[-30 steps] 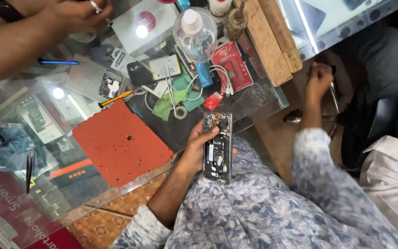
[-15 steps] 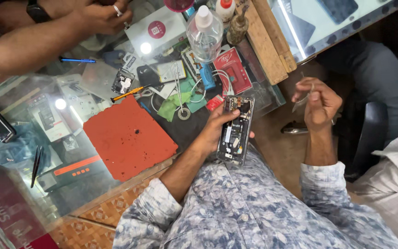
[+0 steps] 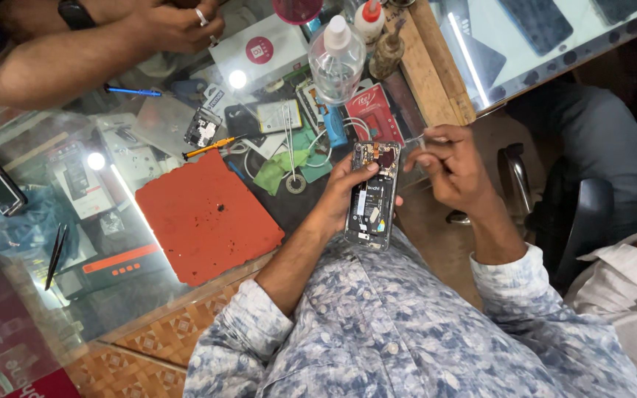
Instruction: The person disassembles a smartphone by removing screws and prying open the casing. They use tweezers to lift and remove internal components, including a metal bracket and ribbon cables, while working at a cluttered repair bench.
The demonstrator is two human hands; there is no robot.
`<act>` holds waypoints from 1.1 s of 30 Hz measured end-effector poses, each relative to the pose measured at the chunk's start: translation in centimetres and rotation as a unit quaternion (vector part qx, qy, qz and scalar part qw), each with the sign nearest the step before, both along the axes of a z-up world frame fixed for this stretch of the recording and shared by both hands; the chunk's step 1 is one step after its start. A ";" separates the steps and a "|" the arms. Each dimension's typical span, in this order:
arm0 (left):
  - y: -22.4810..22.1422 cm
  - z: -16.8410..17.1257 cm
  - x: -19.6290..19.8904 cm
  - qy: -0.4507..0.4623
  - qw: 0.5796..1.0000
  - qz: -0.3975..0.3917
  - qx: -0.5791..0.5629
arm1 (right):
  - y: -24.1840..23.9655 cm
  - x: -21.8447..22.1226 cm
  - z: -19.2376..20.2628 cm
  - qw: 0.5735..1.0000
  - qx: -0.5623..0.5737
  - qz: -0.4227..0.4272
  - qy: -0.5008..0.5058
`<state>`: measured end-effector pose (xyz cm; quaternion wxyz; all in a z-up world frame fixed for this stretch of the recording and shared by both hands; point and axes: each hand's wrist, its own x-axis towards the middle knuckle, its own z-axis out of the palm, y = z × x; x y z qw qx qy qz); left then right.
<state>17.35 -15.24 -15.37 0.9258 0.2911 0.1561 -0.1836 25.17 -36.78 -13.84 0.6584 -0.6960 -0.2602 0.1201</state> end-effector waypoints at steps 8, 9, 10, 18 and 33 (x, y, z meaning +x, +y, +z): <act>1.2 0.5 -0.1 -0.002 1.000 0.016 -0.001 | 1.4 -1.3 1.6 1.000 -0.021 -0.010 -0.020; 1.3 0.5 -0.2 -0.002 1.000 0.016 -0.004 | 1.5 -1.4 1.5 1.000 -0.013 -0.018 -0.018; 1.3 0.5 -0.3 0.001 1.000 0.015 -0.011 | 1.5 -1.4 1.3 1.000 -0.004 -0.026 -0.015; 0.9 0.4 -0.4 0.005 1.000 -0.002 -0.029 | 1.3 -2.4 -1.3 0.990 0.106 -0.034 0.089; 0.6 0.1 -0.4 0.009 1.000 0.005 -0.026 | 1.3 -2.6 -0.8 0.988 0.050 -0.043 0.140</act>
